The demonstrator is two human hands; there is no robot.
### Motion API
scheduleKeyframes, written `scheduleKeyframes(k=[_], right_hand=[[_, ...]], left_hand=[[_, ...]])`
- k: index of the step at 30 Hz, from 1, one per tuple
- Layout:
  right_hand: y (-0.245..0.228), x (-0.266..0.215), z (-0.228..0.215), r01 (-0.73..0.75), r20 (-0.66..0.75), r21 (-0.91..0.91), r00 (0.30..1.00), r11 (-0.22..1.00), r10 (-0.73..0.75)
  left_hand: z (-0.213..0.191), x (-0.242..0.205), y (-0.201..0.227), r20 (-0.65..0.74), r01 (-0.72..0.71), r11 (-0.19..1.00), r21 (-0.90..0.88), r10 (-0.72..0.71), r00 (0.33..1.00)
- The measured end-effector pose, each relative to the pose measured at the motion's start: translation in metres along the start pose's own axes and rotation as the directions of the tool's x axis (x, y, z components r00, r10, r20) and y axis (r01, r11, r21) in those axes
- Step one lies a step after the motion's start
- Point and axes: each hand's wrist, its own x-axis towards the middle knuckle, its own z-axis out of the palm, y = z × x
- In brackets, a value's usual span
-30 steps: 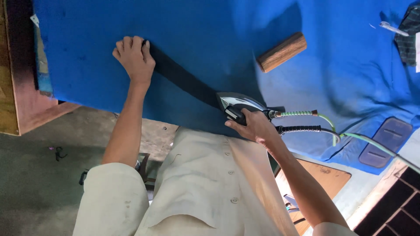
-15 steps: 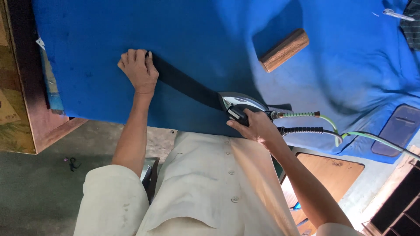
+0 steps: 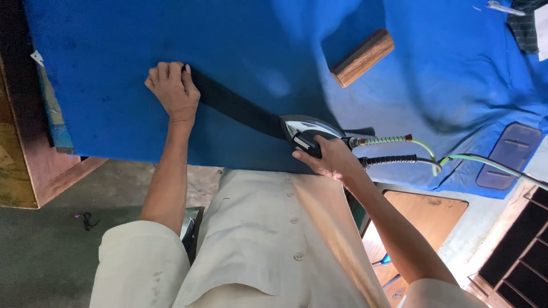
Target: The person irons a long, dark strip of fabric on a blue-covered work surface using a steam iron and a wooden pressing block. They repeatedly smooth the fabric with the block and iron, adjusting the strip's position to press different sections.
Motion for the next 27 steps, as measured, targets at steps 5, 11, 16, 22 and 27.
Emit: scheduleKeyframes(k=[5,11,16,22,27], right_hand=[[-0.003,-0.002,-0.002,0.100,-0.078,-0.015,0.992,0.995,-0.101],[-0.006,0.003,-0.007,-0.013,0.105,-0.059,0.994,0.998,0.019],[0.001,0.008,-0.002,0.017,0.113,-0.048,0.993,0.999,-0.011],[-0.013,0.017,0.003,0.051,0.009,0.000,0.999,0.999,-0.051],[-0.027,0.018,-0.002,0.069,0.056,-0.009,0.996,0.998,-0.068]], left_hand=[[-0.006,0.001,0.000,0.008,0.036,0.999,-0.035,-0.036,0.999],[-0.017,0.007,0.003,0.101,-0.110,0.993,0.052,0.104,0.989],[-0.016,0.008,0.002,0.103,-0.127,0.991,0.051,0.122,0.987],[-0.023,0.010,-0.004,0.176,-0.169,0.985,0.032,0.161,0.971],[-0.019,0.010,-0.009,0.169,-0.193,0.980,0.058,0.181,0.969]])
